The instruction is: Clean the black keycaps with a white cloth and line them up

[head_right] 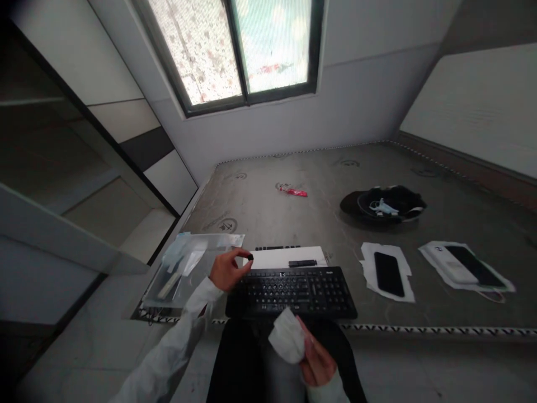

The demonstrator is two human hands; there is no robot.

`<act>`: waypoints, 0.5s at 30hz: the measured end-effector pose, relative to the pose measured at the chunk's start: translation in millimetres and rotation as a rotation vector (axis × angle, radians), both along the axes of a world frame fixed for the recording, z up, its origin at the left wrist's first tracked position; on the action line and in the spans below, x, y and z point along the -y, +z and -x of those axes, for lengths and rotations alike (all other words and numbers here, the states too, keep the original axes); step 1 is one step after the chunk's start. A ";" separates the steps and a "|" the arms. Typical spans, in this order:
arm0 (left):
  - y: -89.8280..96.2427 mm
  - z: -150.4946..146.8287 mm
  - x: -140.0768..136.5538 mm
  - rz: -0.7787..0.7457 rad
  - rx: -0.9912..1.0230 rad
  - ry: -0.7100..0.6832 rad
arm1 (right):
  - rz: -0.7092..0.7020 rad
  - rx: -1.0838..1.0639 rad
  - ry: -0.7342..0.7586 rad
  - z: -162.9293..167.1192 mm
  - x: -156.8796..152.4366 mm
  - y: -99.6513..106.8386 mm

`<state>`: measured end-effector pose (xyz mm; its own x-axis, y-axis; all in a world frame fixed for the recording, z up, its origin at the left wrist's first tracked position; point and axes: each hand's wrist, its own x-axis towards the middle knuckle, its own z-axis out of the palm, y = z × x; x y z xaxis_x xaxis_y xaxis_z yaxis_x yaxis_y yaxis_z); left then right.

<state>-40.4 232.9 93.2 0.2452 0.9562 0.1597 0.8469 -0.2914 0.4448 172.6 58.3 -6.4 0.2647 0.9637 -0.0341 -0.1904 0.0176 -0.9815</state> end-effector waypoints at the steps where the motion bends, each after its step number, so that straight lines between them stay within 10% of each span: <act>1: 14.3 -6.3 28.8 -0.022 0.043 -0.010 | 0.075 -0.228 0.019 0.8 0.2 8.2; 7: 65.7 -41.5 171.7 -0.112 0.371 -0.148 | 0.027 -0.522 0.165 11.1 23.5 67.7; 11: 79.7 -48.4 219.3 -0.176 0.363 -0.194 | 0.072 -0.689 0.461 10.9 54.3 97.9; 15: 90.4 -43.7 244.2 -0.169 0.285 -0.250 | -0.027 -0.569 0.371 19.0 79.2 110.9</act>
<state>3.3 -11.3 183.6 0.3900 0.8272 0.4046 0.5901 -0.5618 0.5797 153.7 -20.9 104.5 -0.1362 0.9897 -0.0449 -0.6752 -0.1259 -0.7268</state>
